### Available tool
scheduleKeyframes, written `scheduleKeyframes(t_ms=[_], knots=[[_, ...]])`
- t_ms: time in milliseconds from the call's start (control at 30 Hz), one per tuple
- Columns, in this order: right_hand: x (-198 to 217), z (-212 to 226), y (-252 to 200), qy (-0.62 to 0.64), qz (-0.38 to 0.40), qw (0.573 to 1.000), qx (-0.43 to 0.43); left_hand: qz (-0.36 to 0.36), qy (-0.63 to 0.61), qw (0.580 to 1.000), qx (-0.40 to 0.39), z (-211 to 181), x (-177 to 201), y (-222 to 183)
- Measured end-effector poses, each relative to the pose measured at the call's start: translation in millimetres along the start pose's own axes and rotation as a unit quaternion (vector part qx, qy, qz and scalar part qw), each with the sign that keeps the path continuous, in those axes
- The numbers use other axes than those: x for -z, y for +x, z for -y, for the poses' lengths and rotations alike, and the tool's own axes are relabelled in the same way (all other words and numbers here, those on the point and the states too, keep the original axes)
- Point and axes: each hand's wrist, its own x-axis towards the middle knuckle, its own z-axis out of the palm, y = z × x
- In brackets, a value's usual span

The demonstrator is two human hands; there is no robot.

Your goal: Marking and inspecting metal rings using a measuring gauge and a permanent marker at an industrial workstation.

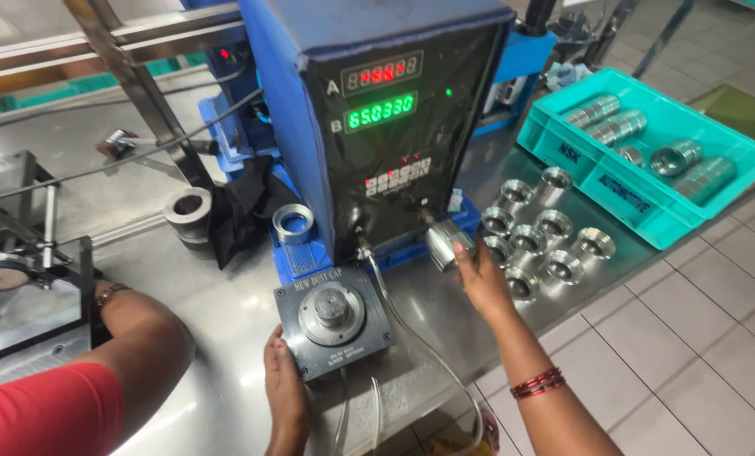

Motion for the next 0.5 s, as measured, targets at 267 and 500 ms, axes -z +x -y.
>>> scheduleKeyframes(t_ms=[267, 500], knots=[[1, 3, -9, 0.049, 0.001, 0.999, 0.003, -0.059, 0.048, 0.993, -0.088, 4, 10, 0], [24, 31, -68, 0.452, 0.231, 0.860, -0.045, -0.085, 0.042, 0.990, -0.106, -7, 24, -13]])
